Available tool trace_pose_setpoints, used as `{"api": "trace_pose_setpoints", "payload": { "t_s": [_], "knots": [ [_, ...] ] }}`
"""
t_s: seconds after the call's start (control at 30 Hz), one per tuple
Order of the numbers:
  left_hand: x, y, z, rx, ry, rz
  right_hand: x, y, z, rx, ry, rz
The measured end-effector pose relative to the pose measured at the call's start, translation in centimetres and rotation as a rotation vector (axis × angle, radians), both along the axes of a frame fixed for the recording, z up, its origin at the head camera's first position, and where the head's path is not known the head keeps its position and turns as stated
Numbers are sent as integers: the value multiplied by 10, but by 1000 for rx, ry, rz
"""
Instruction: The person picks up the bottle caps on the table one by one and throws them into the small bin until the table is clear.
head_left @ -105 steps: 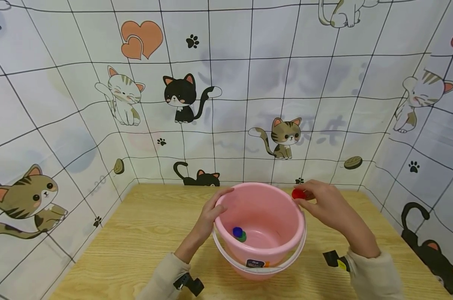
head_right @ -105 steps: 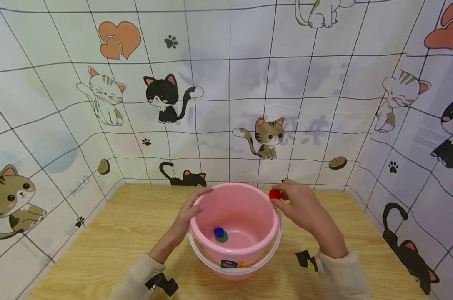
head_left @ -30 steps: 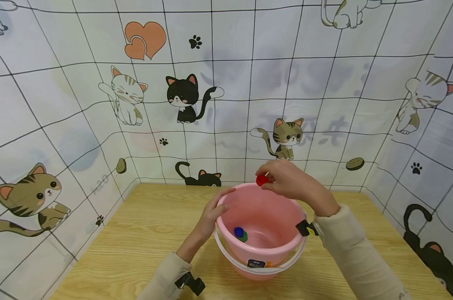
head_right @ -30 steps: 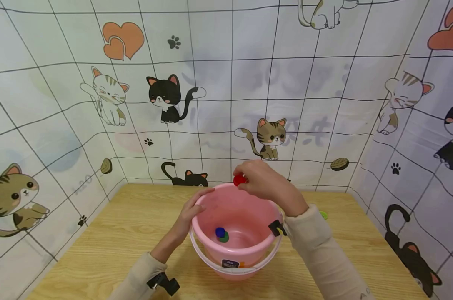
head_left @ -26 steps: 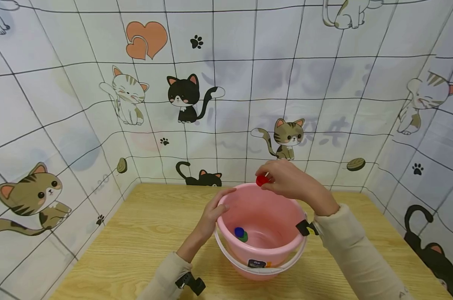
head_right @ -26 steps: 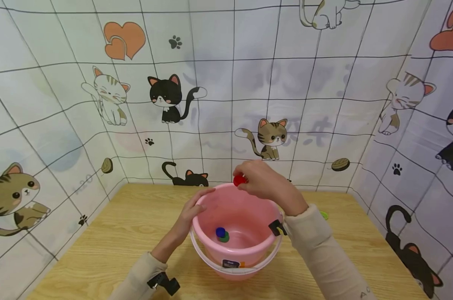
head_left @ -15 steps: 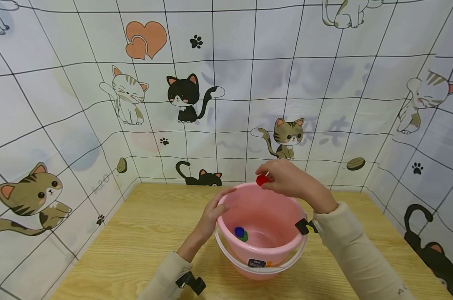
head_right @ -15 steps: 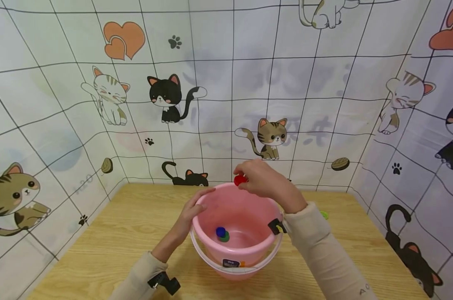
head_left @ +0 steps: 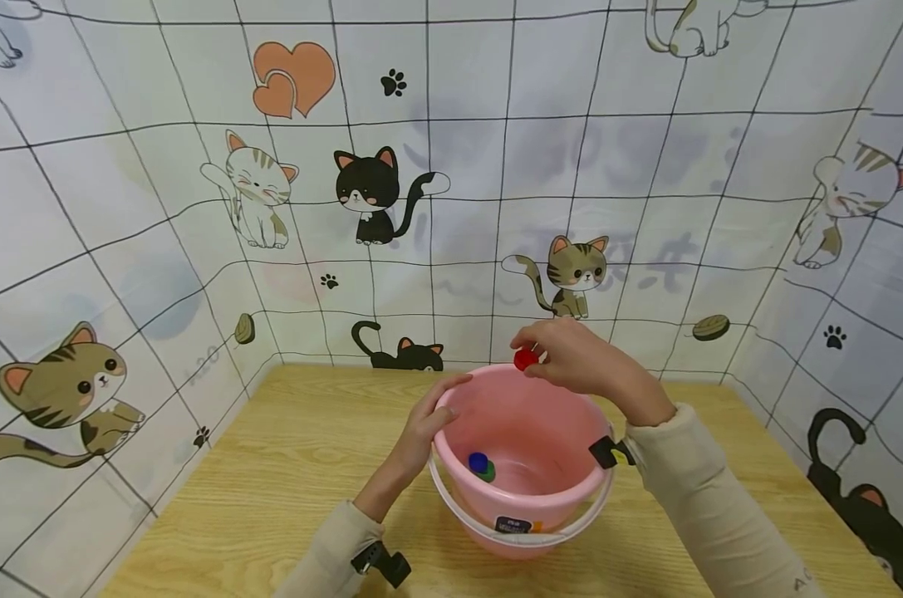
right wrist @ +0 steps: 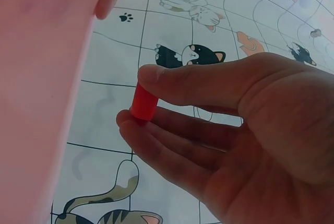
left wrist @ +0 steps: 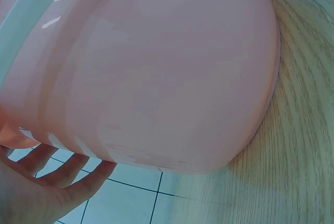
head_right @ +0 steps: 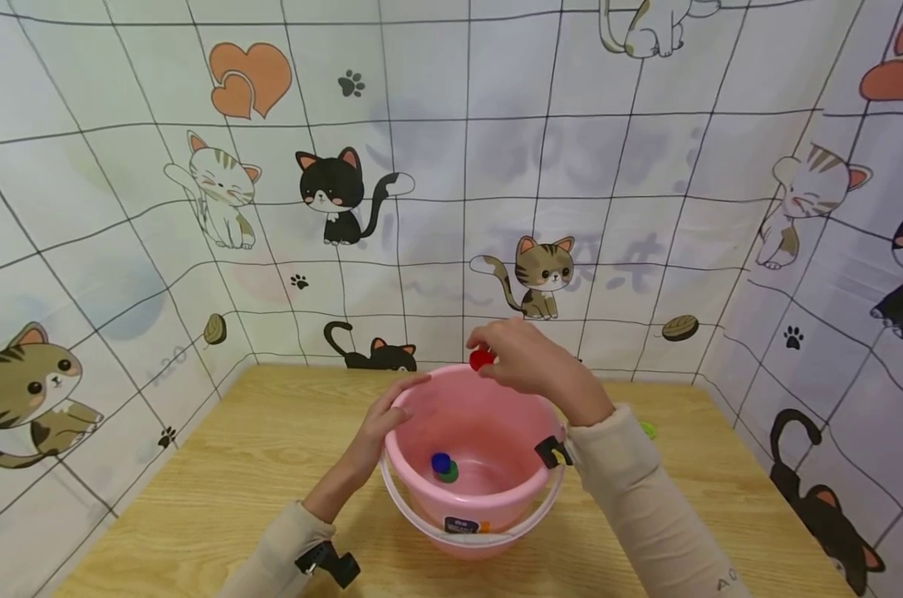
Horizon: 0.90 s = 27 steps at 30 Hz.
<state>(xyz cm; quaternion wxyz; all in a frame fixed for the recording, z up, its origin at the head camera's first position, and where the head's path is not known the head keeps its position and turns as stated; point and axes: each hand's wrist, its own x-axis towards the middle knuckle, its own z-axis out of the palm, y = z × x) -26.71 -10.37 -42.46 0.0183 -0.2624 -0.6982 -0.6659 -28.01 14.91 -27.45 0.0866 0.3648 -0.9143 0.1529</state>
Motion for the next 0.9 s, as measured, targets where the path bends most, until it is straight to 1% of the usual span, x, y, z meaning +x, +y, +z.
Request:
{"api": "trace_pose_setpoints", "payload": {
  "t_s": [0.13,0.57,0.9],
  "knots": [
    [0,1,0,3,-2,7,0,0,0,-4,-3,-5],
    [-1,-1,-2,9,-7,-13,1,-1,-1,10,-11,-16],
    [-1,-1,0,16,-5,-27,2,-3,0,23,14,-17]
  ]
}}
